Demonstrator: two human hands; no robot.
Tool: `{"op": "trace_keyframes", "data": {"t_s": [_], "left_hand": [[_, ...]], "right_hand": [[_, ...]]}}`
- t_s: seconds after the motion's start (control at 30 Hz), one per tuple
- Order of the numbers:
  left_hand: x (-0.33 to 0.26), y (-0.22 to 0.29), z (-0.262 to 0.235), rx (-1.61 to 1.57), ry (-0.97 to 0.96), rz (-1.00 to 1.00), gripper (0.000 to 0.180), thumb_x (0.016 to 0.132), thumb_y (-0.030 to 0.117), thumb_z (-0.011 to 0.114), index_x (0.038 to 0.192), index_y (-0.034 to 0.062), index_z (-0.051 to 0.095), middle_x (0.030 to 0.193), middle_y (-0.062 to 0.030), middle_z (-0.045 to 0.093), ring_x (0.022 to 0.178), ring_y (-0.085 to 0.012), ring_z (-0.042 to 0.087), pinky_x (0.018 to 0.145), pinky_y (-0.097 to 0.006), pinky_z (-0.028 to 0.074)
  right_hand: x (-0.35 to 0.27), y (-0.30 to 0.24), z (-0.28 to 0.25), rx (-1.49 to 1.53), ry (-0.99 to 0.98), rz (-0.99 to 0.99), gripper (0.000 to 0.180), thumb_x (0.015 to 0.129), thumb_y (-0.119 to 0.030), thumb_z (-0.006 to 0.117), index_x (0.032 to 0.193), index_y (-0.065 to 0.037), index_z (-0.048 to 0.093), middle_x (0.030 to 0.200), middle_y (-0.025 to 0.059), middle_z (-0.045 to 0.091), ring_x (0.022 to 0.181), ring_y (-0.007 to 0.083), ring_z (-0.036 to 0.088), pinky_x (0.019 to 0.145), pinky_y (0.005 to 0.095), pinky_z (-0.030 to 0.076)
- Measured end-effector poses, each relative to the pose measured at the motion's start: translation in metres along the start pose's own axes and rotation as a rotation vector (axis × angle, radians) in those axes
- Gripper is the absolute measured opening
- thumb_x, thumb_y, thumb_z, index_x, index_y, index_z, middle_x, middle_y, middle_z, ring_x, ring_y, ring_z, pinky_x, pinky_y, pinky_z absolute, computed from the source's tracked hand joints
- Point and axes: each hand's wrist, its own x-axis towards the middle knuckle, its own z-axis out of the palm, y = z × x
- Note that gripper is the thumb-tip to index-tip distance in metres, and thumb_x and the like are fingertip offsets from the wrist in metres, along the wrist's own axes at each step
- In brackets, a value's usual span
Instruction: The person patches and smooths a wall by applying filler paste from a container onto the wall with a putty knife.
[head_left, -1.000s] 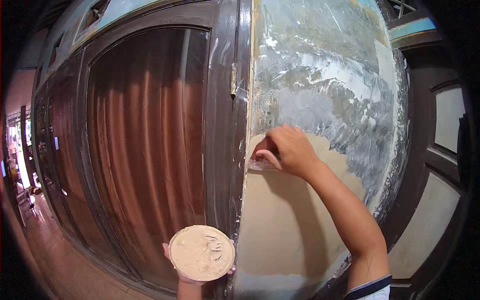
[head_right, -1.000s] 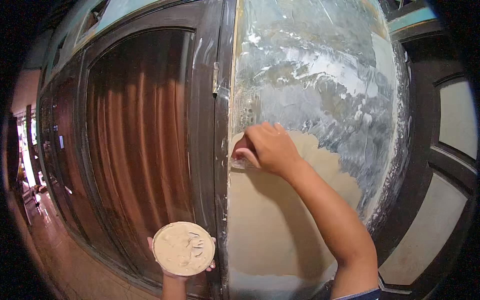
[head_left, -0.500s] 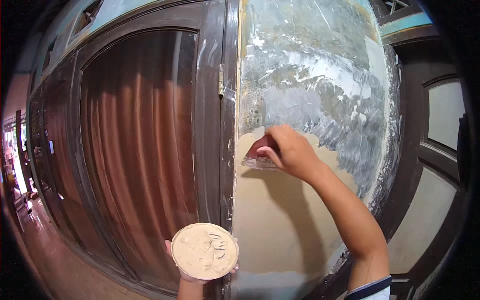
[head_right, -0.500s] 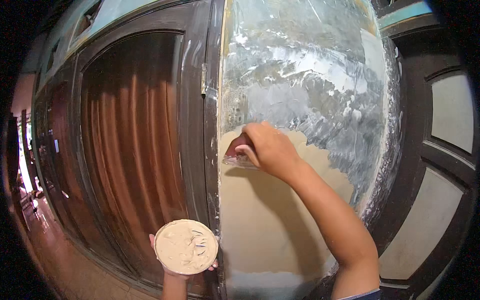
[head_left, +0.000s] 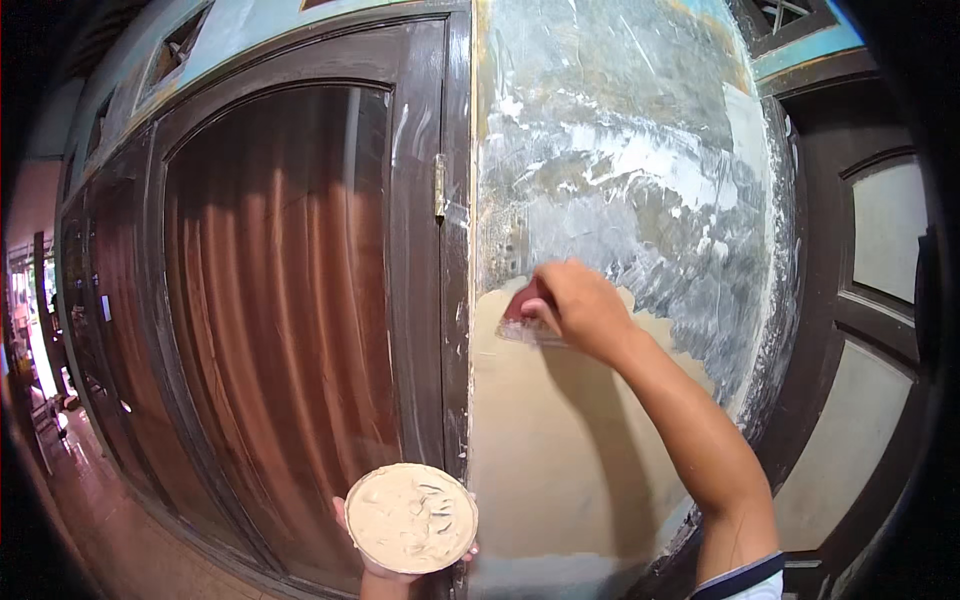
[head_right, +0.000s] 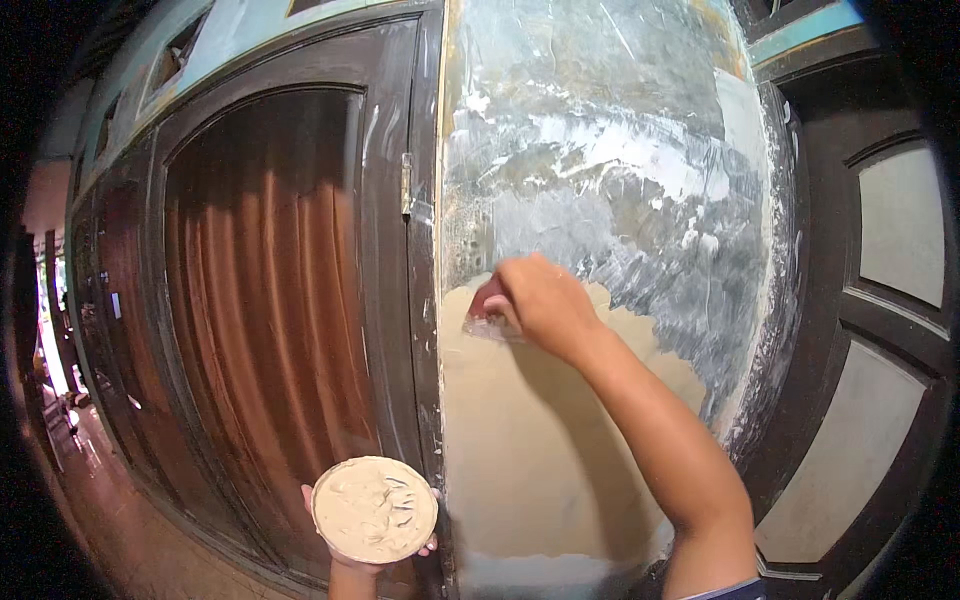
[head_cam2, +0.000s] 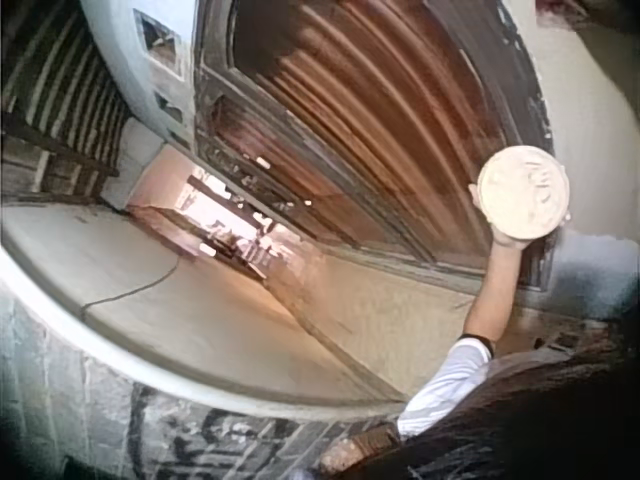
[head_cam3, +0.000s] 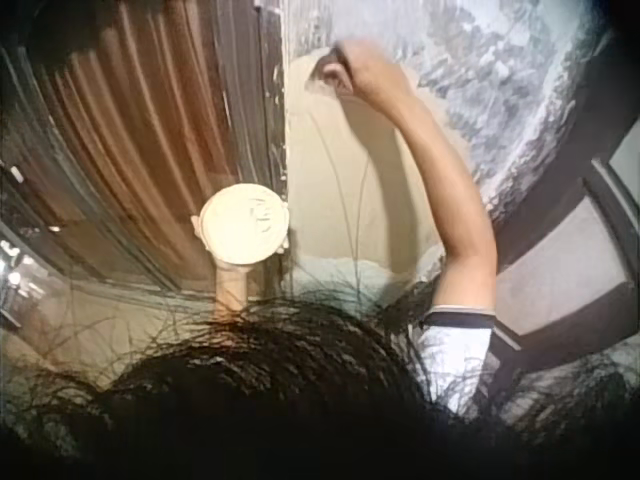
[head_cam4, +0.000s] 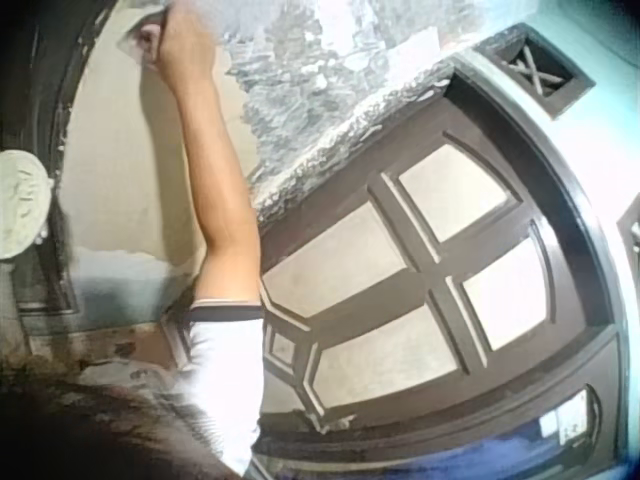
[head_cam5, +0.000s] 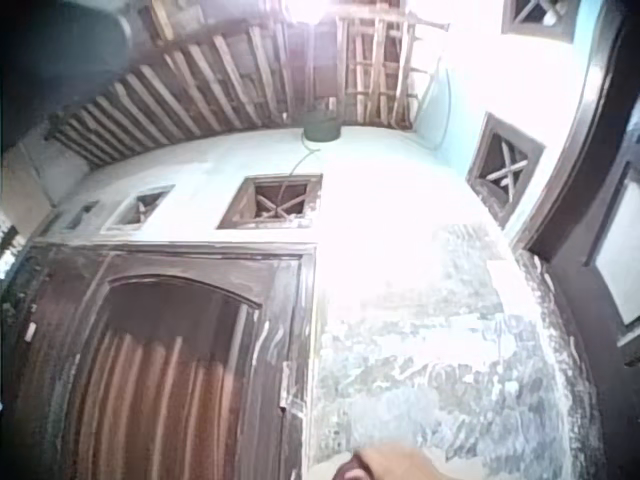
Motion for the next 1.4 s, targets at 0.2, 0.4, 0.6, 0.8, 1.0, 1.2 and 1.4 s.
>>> {"op": "trace_keyframes", "data": {"t_s": [0.2, 0.4, 0.6, 0.8, 1.0, 1.2, 1.4], "left_hand": [[-0.003, 0.000, 0.003, 0.001, 0.007, 0.007, 0.137, 0.064, 0.104, 0.046, 0.157, 0.0040, 0.036, 0.146, -0.0412, 0.043, 0.112, -0.0657, 0.056, 0.087, -0.075, 0.051], [0.005, -0.007, 0.013, 0.037, 0.076, 0.020, 0.137, 0.066, 0.104, 0.043, 0.156, 0.0009, 0.035, 0.145, -0.0436, 0.041, 0.104, -0.0651, 0.059, 0.080, -0.071, 0.055], [0.028, -0.013, 0.012, 0.082, 0.015, 0.025, 0.136, 0.066, 0.105, 0.039, 0.157, 0.0040, 0.036, 0.150, -0.0423, 0.037, 0.119, -0.0625, 0.053, 0.087, -0.075, 0.052], [0.044, -0.029, 0.020, 0.150, 0.167, 0.065, 0.125, 0.075, 0.099, 0.036, 0.152, 0.0014, 0.042, 0.141, -0.0406, 0.049, 0.106, -0.0640, 0.061, 0.076, -0.074, 0.056], [0.054, -0.046, 0.016, 0.202, 0.049, 0.012, 0.122, 0.078, 0.098, 0.035, 0.154, 0.0028, 0.038, 0.148, -0.0333, 0.046, 0.119, -0.0632, 0.055, 0.084, -0.079, 0.051], [0.063, -0.084, 0.023, 0.141, 0.039, 0.003, 0.125, 0.076, 0.099, 0.036, 0.156, 0.0020, 0.035, 0.149, -0.0343, 0.044, 0.119, -0.0638, 0.055, 0.086, -0.079, 0.050], [0.073, -0.115, 0.019, 0.258, 0.061, -0.035, 0.119, 0.077, 0.098, 0.035, 0.158, 0.0104, 0.034, 0.158, -0.0252, 0.038, 0.133, -0.0573, 0.048, 0.094, -0.084, 0.044]], "right_hand": [[0.011, 0.008, -0.020, 0.005, 0.298, 0.104, 0.038, 0.091, -0.034, 0.075, 0.111, -0.004, 0.061, 0.097, 0.0188, 0.065, 0.093, 0.0401, 0.063, 0.079, 0.0469, 0.052], [-0.004, 0.003, -0.001, -0.031, 0.151, 0.035, 0.039, 0.091, -0.033, 0.075, 0.113, -0.006, 0.060, 0.099, 0.0158, 0.066, 0.092, 0.0395, 0.063, 0.080, 0.0473, 0.053], [-0.020, -0.020, -0.056, 0.023, 0.230, -0.003, 0.017, 0.095, -0.011, 0.063, 0.111, -0.006, 0.060, 0.097, 0.0138, 0.063, 0.098, 0.0374, 0.059, 0.079, 0.0447, 0.051], [-0.091, -0.071, -0.084, -0.011, -0.162, -0.285, 0.031, 0.084, -0.004, 0.062, 0.112, -0.016, 0.069, 0.098, 0.0007, 0.068, 0.099, 0.0272, 0.060, 0.082, 0.0434, 0.047], [-0.120, -0.091, -0.102, 0.073, -0.254, -0.446, 0.030, 0.084, -0.015, 0.064, 0.113, -0.016, 0.071, 0.109, 0.0002, 0.068, 0.112, 0.0271, 0.060, 0.090, 0.0432, 0.047], [-0.145, -0.080, -0.115, 0.047, -0.237, -0.466, 0.036, 0.081, -0.014, 0.070, 0.117, -0.018, 0.073, 0.110, -0.0042, 0.068, 0.106, 0.0256, 0.059, 0.084, 0.0414, 0.048], [-0.162, -0.067, -0.135, 0.078, -0.241, -0.482, 0.035, 0.083, -0.019, 0.066, 0.118, -0.015, 0.070, 0.107, 0.0013, 0.066, 0.113, 0.0267, 0.059, 0.089, 0.0441, 0.048]]}}
